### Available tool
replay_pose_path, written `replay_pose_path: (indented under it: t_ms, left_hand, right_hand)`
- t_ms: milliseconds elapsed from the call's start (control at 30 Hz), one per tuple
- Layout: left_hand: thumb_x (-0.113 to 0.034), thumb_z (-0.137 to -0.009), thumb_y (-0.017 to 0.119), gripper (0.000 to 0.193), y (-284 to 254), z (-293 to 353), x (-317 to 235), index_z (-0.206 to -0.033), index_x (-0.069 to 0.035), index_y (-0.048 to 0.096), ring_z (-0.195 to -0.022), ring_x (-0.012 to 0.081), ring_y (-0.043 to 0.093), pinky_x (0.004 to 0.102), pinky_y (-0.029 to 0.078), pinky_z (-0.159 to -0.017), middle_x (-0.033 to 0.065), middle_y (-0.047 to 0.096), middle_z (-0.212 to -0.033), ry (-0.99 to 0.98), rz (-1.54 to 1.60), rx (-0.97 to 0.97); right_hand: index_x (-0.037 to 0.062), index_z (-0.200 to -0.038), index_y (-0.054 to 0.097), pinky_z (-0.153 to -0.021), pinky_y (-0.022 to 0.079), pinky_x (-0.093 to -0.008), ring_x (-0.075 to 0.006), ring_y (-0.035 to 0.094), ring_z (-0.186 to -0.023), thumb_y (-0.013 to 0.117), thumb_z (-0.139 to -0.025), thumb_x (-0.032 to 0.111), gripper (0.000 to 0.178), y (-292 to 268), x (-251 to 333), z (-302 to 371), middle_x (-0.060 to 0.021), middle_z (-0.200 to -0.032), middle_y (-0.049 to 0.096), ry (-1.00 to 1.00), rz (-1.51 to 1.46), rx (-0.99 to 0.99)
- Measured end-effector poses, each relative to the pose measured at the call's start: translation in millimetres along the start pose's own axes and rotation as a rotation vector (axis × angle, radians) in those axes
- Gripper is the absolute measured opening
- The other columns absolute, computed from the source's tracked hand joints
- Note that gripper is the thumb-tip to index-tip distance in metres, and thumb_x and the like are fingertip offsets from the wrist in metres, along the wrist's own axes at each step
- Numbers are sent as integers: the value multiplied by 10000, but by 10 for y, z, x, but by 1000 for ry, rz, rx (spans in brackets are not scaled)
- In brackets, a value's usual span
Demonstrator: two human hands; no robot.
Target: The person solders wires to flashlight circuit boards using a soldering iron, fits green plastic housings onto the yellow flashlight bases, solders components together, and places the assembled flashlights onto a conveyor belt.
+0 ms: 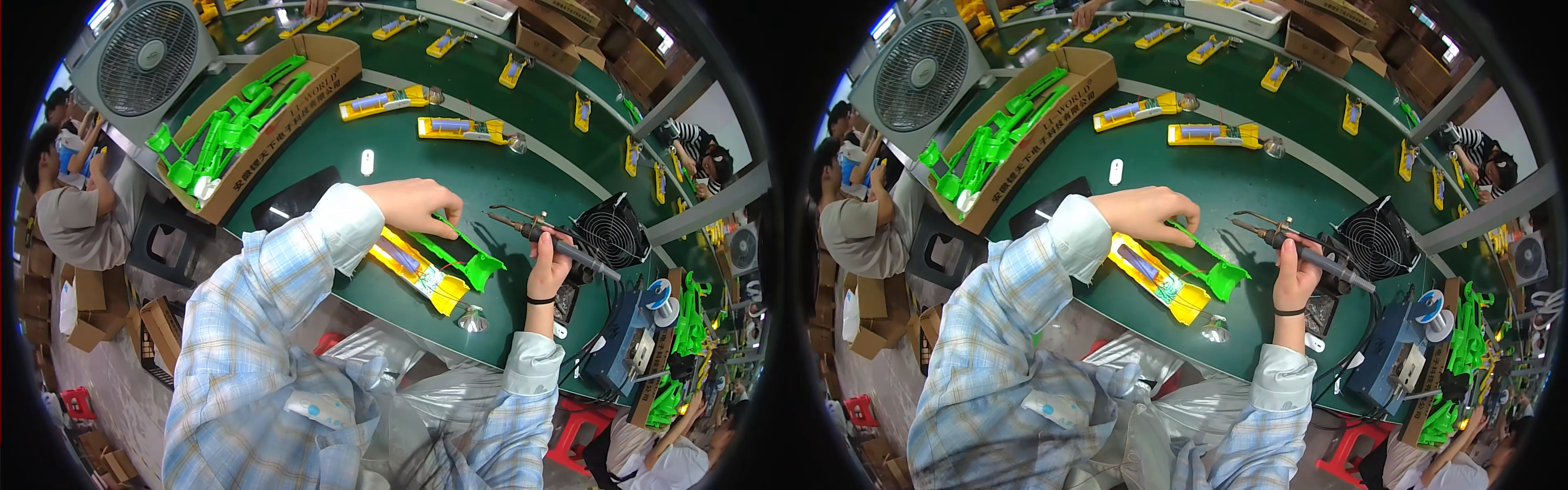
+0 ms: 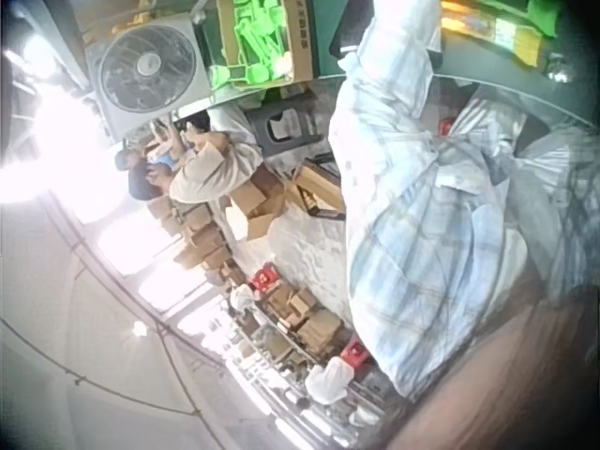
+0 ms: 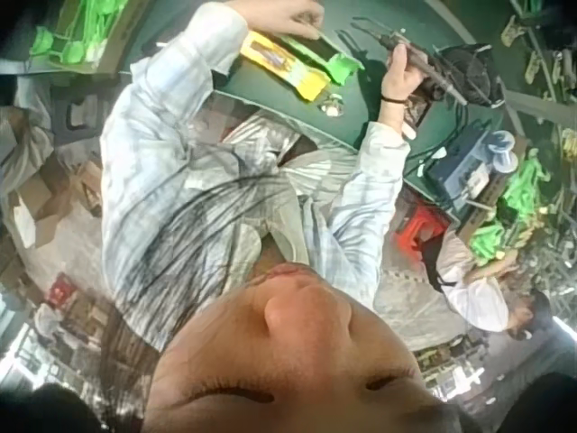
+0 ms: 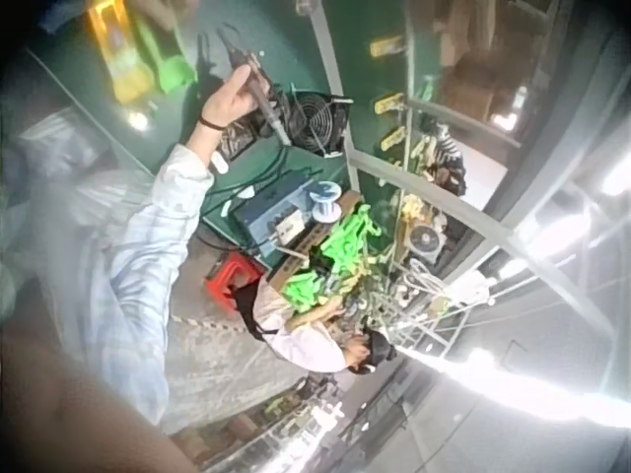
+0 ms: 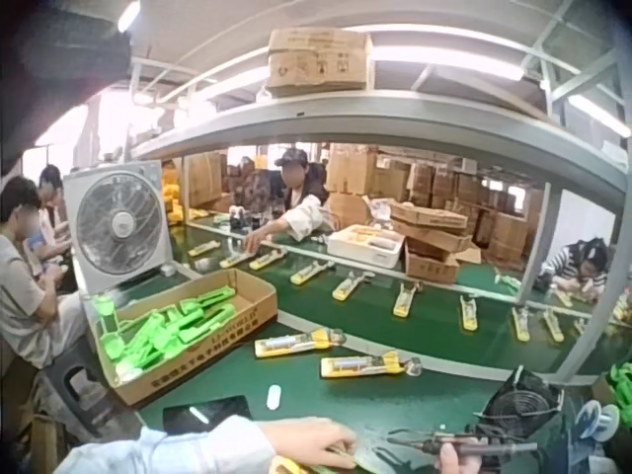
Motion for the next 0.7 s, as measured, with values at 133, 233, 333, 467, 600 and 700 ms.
replay_pose_path:
  t_ms: [133, 233, 333, 467, 600, 700]
  left_hand:
    - [-308, -753, 575, 299, -29, -19, 48, -811, -19, 524, -712, 215, 549, 305, 412, -649, 106, 584, -789, -150, 81, 75]
    - [-301, -743, 592, 291, -2, -79, 143, -811, -22, 545, -678, 215, 547, 301, 414, -631, 98, 585, -774, -101, 124, 57]
    - [-292, -737, 603, 280, 164, -117, 319, -835, -31, 585, -755, 219, 533, 294, 405, -699, 95, 575, -823, -154, 170, 165]
    - [-291, -734, 604, 287, 6, -41, 344, -894, -54, 615, -955, 237, 443, 306, 331, -848, 92, 536, -925, 105, 5, -84]
    - [-208, -757, 576, 202, -338, 220, 519, -878, -51, 616, -852, 241, 500, 305, 359, -813, 74, 571, -837, 47, 5, -283]
    - [-171, -746, 585, 171, -301, 335, 667, -868, -56, 621, -835, 234, 517, 310, 365, -800, 63, 593, -838, 11, 41, -384]
  right_hand:
    - [13, -899, 480, -491, 320, -181, -72, 411, -543, 470, -840, 109, 113, 3, 19, -6, -28, -694, 476, -30, -10, -7]
    - [15, -895, 479, -487, 316, -179, -71, 410, -541, 474, -838, 111, 112, -15, 37, -11, -27, -693, 475, -26, 0, -40]
    - [14, -890, 480, -486, 316, -181, -71, 410, -539, 481, -834, 118, 118, 17, 59, -15, -28, -691, 475, -52, -17, -33]
    - [11, -887, 481, -485, 315, -183, -74, 410, -533, 486, -830, 126, 129, 10, 54, -8, -30, -678, 468, -16, 10, -68]
    - [11, -886, 477, -492, 345, -182, -88, 435, -556, 499, -801, 104, 127, -61, -34, 2, -61, -757, 497, 48, -44, -90]
    - [18, -876, 479, -481, 344, -186, -84, 432, -563, 516, -775, 132, 157, 230, 109, -65, -51, -792, 487, 74, -100, -110]
Point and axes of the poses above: each hand's wrist, its own z-axis away from the middle knuckle, its own y-axis out of the palm, x = y × z, the point moved 6 cm from there along -z, towards the middle knuckle
